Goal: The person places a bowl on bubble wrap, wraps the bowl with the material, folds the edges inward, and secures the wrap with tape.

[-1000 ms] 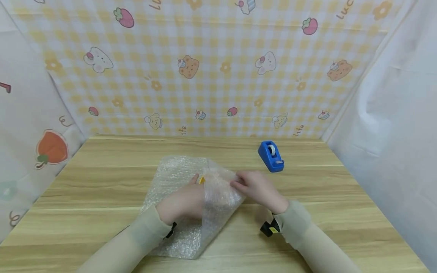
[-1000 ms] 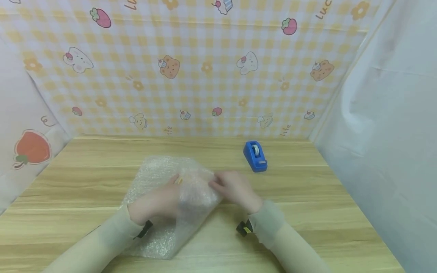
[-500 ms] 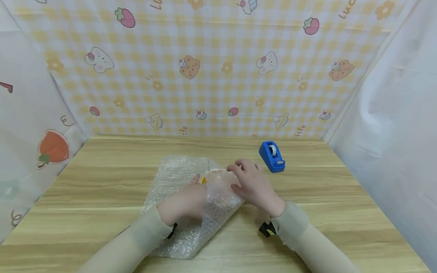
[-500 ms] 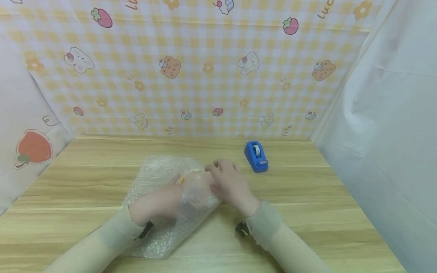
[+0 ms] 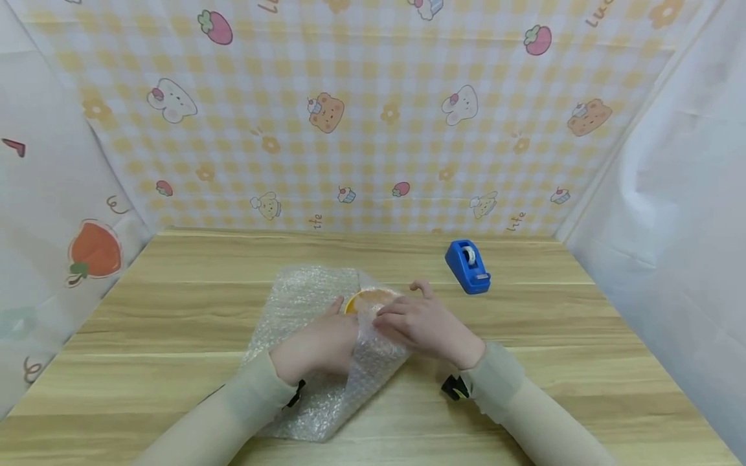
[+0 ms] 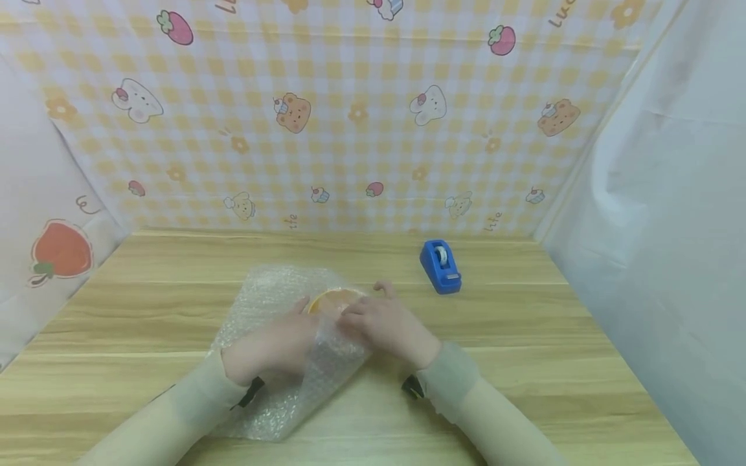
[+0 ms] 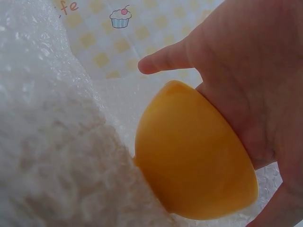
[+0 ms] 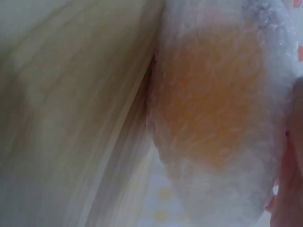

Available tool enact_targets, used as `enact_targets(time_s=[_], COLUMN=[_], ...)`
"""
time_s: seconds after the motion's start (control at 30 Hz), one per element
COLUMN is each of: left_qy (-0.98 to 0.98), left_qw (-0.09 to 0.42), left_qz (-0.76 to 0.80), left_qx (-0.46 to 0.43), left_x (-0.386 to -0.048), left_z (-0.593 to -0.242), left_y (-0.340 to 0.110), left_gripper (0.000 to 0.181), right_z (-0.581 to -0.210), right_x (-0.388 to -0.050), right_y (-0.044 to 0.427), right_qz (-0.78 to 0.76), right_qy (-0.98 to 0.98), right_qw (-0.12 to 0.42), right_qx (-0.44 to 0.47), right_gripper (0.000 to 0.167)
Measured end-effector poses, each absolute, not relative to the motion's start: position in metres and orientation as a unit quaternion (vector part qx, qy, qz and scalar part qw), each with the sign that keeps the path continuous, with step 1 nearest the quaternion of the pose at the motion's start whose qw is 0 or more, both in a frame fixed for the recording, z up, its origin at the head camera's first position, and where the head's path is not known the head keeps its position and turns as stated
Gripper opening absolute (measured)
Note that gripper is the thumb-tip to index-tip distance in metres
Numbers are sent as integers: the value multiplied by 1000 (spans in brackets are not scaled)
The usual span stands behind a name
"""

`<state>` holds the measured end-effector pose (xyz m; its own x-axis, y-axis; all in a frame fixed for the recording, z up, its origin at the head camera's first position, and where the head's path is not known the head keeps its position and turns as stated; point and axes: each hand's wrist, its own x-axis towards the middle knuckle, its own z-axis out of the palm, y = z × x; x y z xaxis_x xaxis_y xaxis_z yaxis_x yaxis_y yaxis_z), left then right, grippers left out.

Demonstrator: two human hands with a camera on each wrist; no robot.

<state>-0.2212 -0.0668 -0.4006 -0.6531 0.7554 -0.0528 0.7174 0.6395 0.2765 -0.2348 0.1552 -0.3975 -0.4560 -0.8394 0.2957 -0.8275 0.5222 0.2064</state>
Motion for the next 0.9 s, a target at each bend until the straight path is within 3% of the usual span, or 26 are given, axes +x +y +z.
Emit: enact_targets(time_s=[0.47, 0.5, 0.67, 0.73, 0.9], left_qy=[912, 913, 915, 917, 918], left_qw=[77, 76, 81, 83, 70], left_qz=[91, 86, 60, 47, 28], left_qx=[392, 392, 390, 388, 389], left_x=[-214, -213, -208, -205, -197], left_z=[-395, -394, -384, -379, -362], left_y=[-66, -67, -69, -69, -72], left_gripper=[65, 63, 10, 20, 11], right_z=[-389, -389, -389, -390, -392], right_x=[-213, -212, -208, -207, -207], right_y=[150, 149, 146, 146, 146], right_qz=[-13, -17, -17, -14, -20], right_qy=[-902, -905, -917, -920, -922], right_qw=[56, 47, -4, -17, -25], right_qx=[427, 423, 398, 391, 386], right_gripper=[54, 56, 61, 63, 65])
